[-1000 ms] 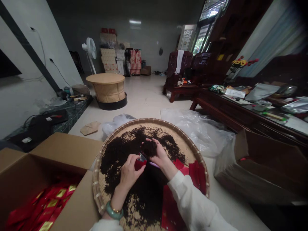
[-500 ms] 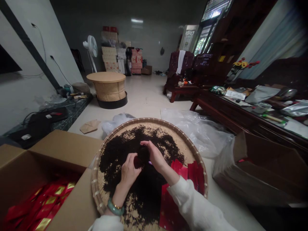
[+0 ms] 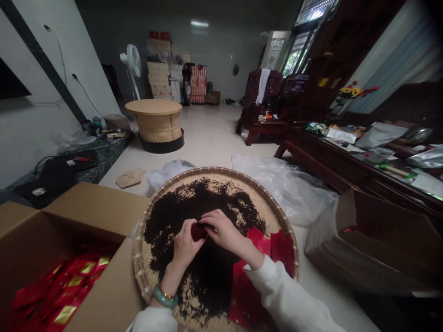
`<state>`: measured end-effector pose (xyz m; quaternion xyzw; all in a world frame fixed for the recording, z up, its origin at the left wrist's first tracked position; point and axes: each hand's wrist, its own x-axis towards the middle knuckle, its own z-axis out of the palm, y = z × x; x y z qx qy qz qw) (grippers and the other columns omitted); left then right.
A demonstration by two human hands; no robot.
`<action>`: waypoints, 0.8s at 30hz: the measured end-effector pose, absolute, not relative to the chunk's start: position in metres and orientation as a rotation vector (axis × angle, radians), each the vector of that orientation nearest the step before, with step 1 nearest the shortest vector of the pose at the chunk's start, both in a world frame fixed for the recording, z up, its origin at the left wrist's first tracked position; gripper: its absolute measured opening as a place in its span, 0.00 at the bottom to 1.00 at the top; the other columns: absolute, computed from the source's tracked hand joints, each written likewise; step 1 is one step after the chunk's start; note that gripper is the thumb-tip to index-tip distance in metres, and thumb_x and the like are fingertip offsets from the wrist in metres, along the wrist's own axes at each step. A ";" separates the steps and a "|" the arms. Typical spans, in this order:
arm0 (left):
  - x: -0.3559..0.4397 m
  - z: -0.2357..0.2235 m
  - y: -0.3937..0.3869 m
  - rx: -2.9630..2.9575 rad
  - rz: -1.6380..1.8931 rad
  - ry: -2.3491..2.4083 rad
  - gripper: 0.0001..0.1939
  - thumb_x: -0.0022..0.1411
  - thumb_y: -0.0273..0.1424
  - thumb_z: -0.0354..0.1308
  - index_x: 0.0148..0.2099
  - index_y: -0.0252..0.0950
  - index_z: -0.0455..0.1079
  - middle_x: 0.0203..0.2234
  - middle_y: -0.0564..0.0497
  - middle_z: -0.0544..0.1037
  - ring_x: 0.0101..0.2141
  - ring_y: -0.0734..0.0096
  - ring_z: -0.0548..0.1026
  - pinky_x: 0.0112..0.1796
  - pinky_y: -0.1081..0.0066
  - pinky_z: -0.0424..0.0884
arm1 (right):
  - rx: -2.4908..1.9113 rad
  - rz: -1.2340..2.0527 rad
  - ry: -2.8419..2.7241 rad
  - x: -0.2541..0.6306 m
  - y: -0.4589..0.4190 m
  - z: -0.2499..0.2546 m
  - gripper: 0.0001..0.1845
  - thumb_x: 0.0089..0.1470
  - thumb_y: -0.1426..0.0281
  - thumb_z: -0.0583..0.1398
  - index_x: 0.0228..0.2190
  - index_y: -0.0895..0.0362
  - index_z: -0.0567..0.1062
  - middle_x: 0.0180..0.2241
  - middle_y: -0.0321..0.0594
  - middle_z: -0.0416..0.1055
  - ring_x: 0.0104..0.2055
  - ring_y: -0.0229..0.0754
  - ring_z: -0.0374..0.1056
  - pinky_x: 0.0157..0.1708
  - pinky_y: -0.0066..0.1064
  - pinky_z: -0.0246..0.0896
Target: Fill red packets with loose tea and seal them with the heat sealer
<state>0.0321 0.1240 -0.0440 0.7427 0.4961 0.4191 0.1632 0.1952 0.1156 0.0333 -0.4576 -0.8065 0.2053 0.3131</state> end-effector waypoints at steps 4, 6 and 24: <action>0.032 -0.045 0.122 2.123 1.171 1.405 0.18 0.50 0.31 0.61 0.44 0.38 0.63 0.35 0.48 0.74 0.34 0.62 0.76 0.34 0.67 0.71 | -1.258 0.494 -2.293 0.194 0.118 0.037 0.14 0.52 0.81 0.57 0.40 0.59 0.75 0.38 0.45 0.72 0.41 0.44 0.65 0.44 0.38 0.63; 0.032 -0.047 0.122 2.104 1.166 1.431 0.20 0.49 0.31 0.61 0.46 0.37 0.63 0.37 0.46 0.75 0.35 0.60 0.76 0.35 0.66 0.72 | -1.210 0.548 -2.265 0.195 0.118 0.037 0.21 0.50 0.83 0.58 0.47 0.59 0.71 0.42 0.45 0.70 0.44 0.43 0.65 0.46 0.37 0.63; 0.021 -0.065 0.123 1.846 1.137 1.369 0.35 0.48 0.35 0.64 0.57 0.36 0.58 0.43 0.43 0.75 0.44 0.60 0.76 0.43 0.62 0.73 | -1.207 0.445 -2.287 0.195 0.110 0.039 0.14 0.52 0.70 0.63 0.42 0.59 0.72 0.40 0.44 0.70 0.43 0.44 0.61 0.44 0.36 0.60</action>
